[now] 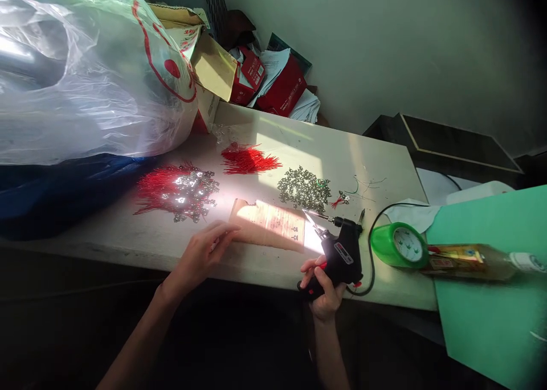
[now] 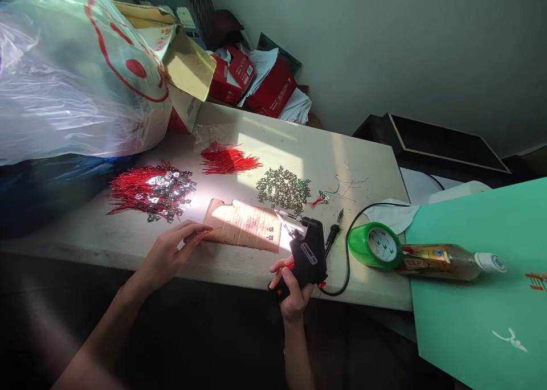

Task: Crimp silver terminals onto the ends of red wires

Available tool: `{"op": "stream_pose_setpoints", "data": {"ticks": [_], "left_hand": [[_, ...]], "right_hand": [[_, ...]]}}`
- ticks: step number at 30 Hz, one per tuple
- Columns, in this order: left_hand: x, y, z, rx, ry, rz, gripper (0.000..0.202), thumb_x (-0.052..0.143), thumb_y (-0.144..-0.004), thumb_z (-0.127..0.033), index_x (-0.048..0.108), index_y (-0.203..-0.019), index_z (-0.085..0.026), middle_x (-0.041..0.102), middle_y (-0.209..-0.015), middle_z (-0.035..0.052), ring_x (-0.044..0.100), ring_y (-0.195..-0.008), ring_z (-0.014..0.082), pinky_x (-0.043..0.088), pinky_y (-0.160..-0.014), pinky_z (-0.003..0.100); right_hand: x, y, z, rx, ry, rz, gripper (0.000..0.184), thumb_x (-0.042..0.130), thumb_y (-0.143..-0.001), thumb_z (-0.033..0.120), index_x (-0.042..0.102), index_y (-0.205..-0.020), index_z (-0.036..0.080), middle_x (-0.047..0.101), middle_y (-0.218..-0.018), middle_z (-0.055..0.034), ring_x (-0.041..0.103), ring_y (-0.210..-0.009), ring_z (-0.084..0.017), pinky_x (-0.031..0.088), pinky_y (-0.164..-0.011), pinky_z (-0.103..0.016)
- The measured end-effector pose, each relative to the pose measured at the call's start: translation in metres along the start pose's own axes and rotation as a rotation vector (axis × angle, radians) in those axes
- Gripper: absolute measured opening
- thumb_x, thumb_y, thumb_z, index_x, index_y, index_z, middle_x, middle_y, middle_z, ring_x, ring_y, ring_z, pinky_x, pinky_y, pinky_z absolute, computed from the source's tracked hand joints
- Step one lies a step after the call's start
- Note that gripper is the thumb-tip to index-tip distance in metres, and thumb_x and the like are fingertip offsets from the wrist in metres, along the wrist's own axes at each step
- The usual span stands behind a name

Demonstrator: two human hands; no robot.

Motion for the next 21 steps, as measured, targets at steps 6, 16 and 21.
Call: {"op": "stream_pose_setpoints", "data": {"ticks": [6, 16, 21], "left_hand": [[0.012, -0.010, -0.009, 0.051, -0.069, -0.006, 0.022, 0.043, -0.109, -0.026, 0.064, -0.108, -0.019, 0.062, -0.103, 0.0036, 0.058, -0.093, 0.0157, 0.046, -0.081, 0.030], [0.068, -0.032, -0.030, 0.371, -0.303, -0.135, 0.022, 0.049, -0.106, -0.021, 0.068, -0.095, -0.018, 0.066, -0.097, 0.0062, 0.054, -0.089, 0.0195, 0.041, -0.081, 0.034], [0.073, -0.031, -0.031, 0.402, -0.291, -0.119, 0.023, 0.049, -0.107, -0.020, 0.068, -0.094, -0.019, 0.068, -0.098, 0.0053, 0.056, -0.092, 0.0186, 0.042, -0.082, 0.033]], "right_hand": [[0.001, -0.002, 0.010, 0.038, 0.113, -0.008, 0.027, 0.061, -0.094, 0.034, 0.061, -0.108, 0.011, 0.073, -0.088, -0.0089, 0.059, -0.055, -0.012, 0.052, -0.065, -0.032], [-0.010, 0.000, 0.032, 0.151, 0.482, 0.020, 0.033, 0.069, -0.093, 0.044, 0.077, -0.097, 0.012, 0.063, -0.067, -0.0023, 0.058, -0.059, -0.010, 0.047, -0.063, -0.024], [-0.014, -0.002, 0.029, 0.157, 0.575, -0.026, 0.038, 0.068, -0.092, 0.050, 0.079, -0.102, 0.014, 0.063, -0.069, -0.0012, 0.057, -0.058, -0.008, 0.047, -0.061, -0.022]]}}
Point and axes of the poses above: each hand's wrist, its own y-axis away from the middle knuckle, its own x-axis out of the palm, z = x × y, the point moved 7 cm from there along -y, towards the middle knuckle
